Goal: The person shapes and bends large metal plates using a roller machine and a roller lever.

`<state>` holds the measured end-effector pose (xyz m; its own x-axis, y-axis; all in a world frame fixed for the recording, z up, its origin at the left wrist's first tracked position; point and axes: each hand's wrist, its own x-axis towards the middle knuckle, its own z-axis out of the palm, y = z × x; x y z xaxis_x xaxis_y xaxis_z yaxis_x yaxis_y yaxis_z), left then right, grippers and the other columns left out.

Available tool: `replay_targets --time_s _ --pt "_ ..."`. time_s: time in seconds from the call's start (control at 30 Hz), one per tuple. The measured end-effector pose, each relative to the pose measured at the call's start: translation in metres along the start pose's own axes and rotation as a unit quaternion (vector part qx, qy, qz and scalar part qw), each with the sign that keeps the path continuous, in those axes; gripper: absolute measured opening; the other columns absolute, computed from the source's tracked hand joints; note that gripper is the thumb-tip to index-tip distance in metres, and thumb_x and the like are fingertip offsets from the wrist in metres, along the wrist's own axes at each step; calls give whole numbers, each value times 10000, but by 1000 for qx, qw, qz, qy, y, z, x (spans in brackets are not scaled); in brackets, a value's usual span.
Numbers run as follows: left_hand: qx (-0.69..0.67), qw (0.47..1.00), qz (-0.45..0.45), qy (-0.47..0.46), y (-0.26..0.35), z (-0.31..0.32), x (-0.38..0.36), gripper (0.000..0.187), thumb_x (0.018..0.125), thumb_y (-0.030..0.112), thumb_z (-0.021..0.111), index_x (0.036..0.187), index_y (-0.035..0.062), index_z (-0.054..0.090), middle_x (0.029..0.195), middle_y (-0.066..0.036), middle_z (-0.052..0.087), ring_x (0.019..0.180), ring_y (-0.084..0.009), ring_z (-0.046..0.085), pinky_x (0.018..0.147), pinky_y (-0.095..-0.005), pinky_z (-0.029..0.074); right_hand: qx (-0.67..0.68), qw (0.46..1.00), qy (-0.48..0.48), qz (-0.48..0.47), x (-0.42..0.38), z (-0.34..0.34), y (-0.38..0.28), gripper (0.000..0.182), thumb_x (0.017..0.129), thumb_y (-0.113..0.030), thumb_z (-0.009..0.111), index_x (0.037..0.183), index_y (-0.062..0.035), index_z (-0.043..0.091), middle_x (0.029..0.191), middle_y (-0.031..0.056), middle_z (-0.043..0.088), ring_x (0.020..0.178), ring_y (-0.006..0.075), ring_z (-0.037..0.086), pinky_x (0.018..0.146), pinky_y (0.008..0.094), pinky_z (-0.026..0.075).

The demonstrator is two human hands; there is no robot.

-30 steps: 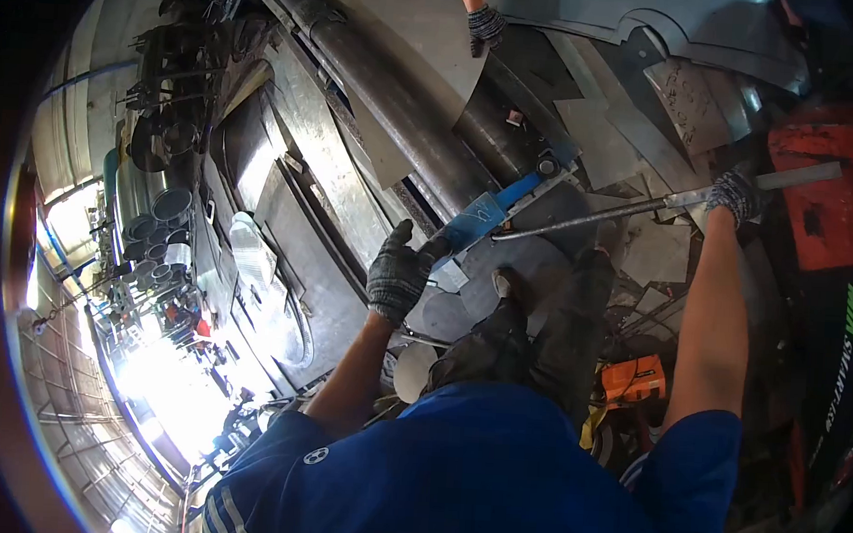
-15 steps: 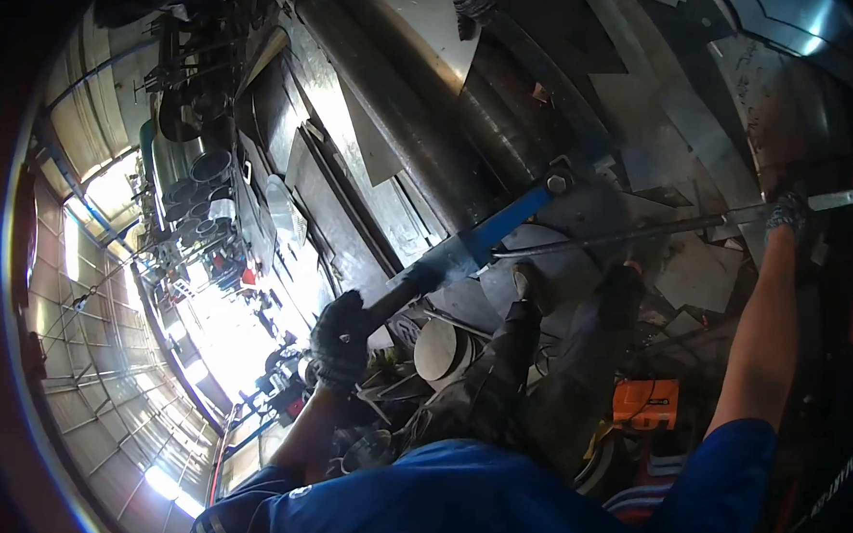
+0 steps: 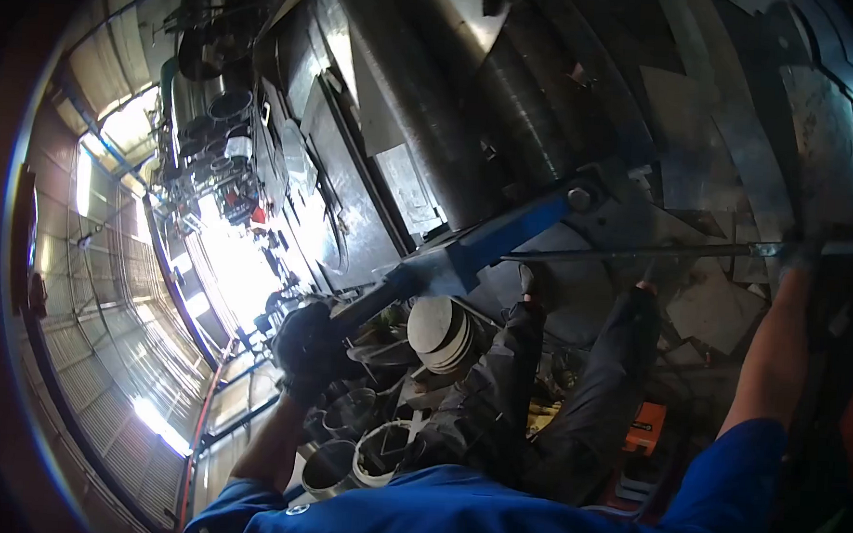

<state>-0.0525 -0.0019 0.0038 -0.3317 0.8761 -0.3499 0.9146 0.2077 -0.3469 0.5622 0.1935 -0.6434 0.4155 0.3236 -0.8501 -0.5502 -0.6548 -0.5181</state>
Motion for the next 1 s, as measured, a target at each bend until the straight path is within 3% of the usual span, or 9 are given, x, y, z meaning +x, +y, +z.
replay_targets --time_s 0.17,0.23,0.3,0.37,0.47,0.6,0.73,0.9,1.0 --pt "-246 966 -19 72 15 -13 10 277 795 185 728 1019 30 686 913 -151 695 817 -301 695 740 -375 549 -161 985 29 -47 -67 10 23 434 924 -454 513 1192 -130 621 1080 82 664 989 289 646 928 444 510" --pt "-249 966 -22 66 13 -9 8 280 791 171 736 1031 34 690 927 -159 699 828 -300 698 740 -374 550 -384 909 28 -156 -90 8 6 419 919 -442 519 1165 -123 635 1046 82 667 978 282 646 931 431 502" --pt "-278 958 -38 61 13 -10 8 286 789 173 733 1040 41 692 913 -160 697 814 -312 695 720 -388 549 -725 595 48 -345 -128 9 -48 405 914 -429 525 1138 -115 649 1011 83 670 966 275 646 933 419 494" --pt "-258 962 -3 87 9 -6 7 269 788 171 732 1026 51 700 882 -156 693 789 -330 687 691 -410 546 -824 299 82 -474 -173 12 -109 392 909 -417 531 1111 -108 663 977 83 673 955 268 647 935 406 486" --pt "-279 955 -7 102 15 -15 10 282 794 208 727 1032 59 705 872 -153 694 777 -346 680 673 -429 541 -798 111 165 -569 -253 22 -192 374 902 -398 541 1071 -97 684 925 83 677 938 257 648 939 387 474" --pt "-271 960 -7 63 17 -26 13 309 858 325 667 1049 85 710 905 -157 700 817 -352 680 702 -438 544 -707 150 217 -656 -347 26 -249 373 893 -378 564 1111 -83 635 965 89 642 952 241 611 899 407 477" --pt "-262 963 -55 -39 15 -31 15 389 868 388 645 1119 95 690 978 -161 697 909 -341 674 811 -435 537 -583 264 151 -753 -441 42 -228 393 884 -357 587 1150 -69 586 1006 94 607 966 224 575 859 426 480" --pt "-303 953 23 3 2 -32 5 489 881 435 587 1231 96 621 1140 -204 647 1018 -375 637 869 -455 517 -418 619 -94 -658 -487 76 -77 178 907 -296 612 941 -121 600 801 -7 578 716 162 576 598 352 496" --pt "-399 889 122 188 2 -32 -9 573 872 443 620 1287 53 556 1236 -212 601 1100 -366 610 935 -447 495 -453 486 -243 -706 -673 107 -48 316 824 -341 715 972 -73 633 961 139 635 960 293 619 829 436 482"
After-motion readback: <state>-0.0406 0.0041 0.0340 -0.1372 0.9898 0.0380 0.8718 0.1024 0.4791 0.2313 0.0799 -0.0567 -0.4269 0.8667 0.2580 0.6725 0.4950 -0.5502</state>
